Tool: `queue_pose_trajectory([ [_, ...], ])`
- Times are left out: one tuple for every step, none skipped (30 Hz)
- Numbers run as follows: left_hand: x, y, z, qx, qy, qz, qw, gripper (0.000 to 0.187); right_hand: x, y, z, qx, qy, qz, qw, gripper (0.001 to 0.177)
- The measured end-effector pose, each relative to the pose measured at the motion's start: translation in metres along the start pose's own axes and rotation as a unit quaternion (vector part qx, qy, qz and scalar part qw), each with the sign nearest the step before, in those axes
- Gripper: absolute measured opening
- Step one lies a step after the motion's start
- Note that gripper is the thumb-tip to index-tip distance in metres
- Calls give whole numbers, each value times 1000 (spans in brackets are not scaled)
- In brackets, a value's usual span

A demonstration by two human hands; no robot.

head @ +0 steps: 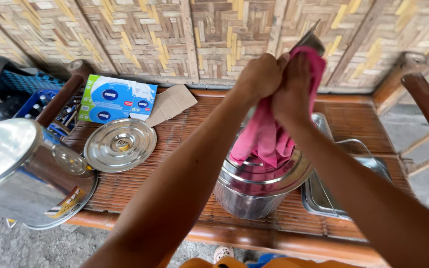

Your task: The person wipes a rectangular stainless steel tray with a pink cloth. They hold the tray with one hand and rub the surface and edges with the cloth, turning the tray over to clean both sides. The tray is then placed on top of a metal pot.

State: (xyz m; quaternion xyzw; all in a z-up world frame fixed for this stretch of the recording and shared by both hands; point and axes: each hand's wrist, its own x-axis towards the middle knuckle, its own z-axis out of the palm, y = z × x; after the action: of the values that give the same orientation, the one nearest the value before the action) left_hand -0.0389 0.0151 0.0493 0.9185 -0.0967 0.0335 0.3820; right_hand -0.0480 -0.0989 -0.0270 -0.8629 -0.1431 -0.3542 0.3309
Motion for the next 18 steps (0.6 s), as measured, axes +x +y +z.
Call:
queue_pose_trajectory([
  [-5, 3, 2, 10, 24, 19, 999, 68, 21, 12, -2, -21, 8, 29, 999, 51],
  [-8, 4, 3, 20, 48, 39, 998, 68, 47, 26, -6, -27, 11, 47, 998, 53],
  [-12, 5, 7, 14, 53, 35, 998, 67, 64, 38, -8, -34, 12, 71, 997, 55],
  [-17, 5, 13, 8, 58, 32, 998, 66, 72, 47, -8, -26, -3, 147, 989, 54],
  [-18, 5, 14, 2, 67, 31, 997, 66, 83, 52, -7, -19, -16, 218, 976, 52],
  [-15, 3, 10, -5, 67, 21, 998, 66, 89, 50, -2, -12, -30, 287, 957, 52],
  [-16, 1, 10, -14, 57, 10, 998, 66, 79, 47, 3, -4, -1, 215, 977, 51],
  [-16, -2, 11, -23, 46, -2, 999, 66, 63, 40, 9, 4, 28, 142, 989, 51],
  [-14, -4, 10, -34, 57, -13, 998, 65, 48, 30, 14, 16, 59, 66, 996, 51],
  [-13, -6, 9, -45, 67, -25, 996, 64, 25, 17, 22, 310, 35, 85, 946, 56],
  [-12, -8, 11, -57, 74, -34, 995, 63, -5, 2, 32, 574, 12, 102, 812, 64],
  [-12, -10, 12, -67, 74, -38, 994, 63, -33, -8, 35, 350, 39, 28, 936, 63],
  [-12, -12, 11, -77, 78, -42, 993, 63, -52, -17, 38, 101, 65, -47, 992, 63],
  [-12, -11, 10, -87, 81, -46, 992, 64, -60, -22, 38, 85, 48, -32, 995, 63],
  [-13, -12, 9, -76, 88, -36, 993, 65, -63, -27, 39, 70, 33, -15, 997, 63],
  [-16, -12, 7, -66, 96, -25, 993, 66, -59, -27, 37, 56, 17, 2, 998, 63],
  [-19, -11, 9, -56, 102, -16, 993, 67, -49, -19, 31, 98, 17, -22, 995, 67],
  [-22, -8, 11, -49, 97, -10, 994, 68, -31, -10, 24, 141, 17, -45, 989, 72],
])
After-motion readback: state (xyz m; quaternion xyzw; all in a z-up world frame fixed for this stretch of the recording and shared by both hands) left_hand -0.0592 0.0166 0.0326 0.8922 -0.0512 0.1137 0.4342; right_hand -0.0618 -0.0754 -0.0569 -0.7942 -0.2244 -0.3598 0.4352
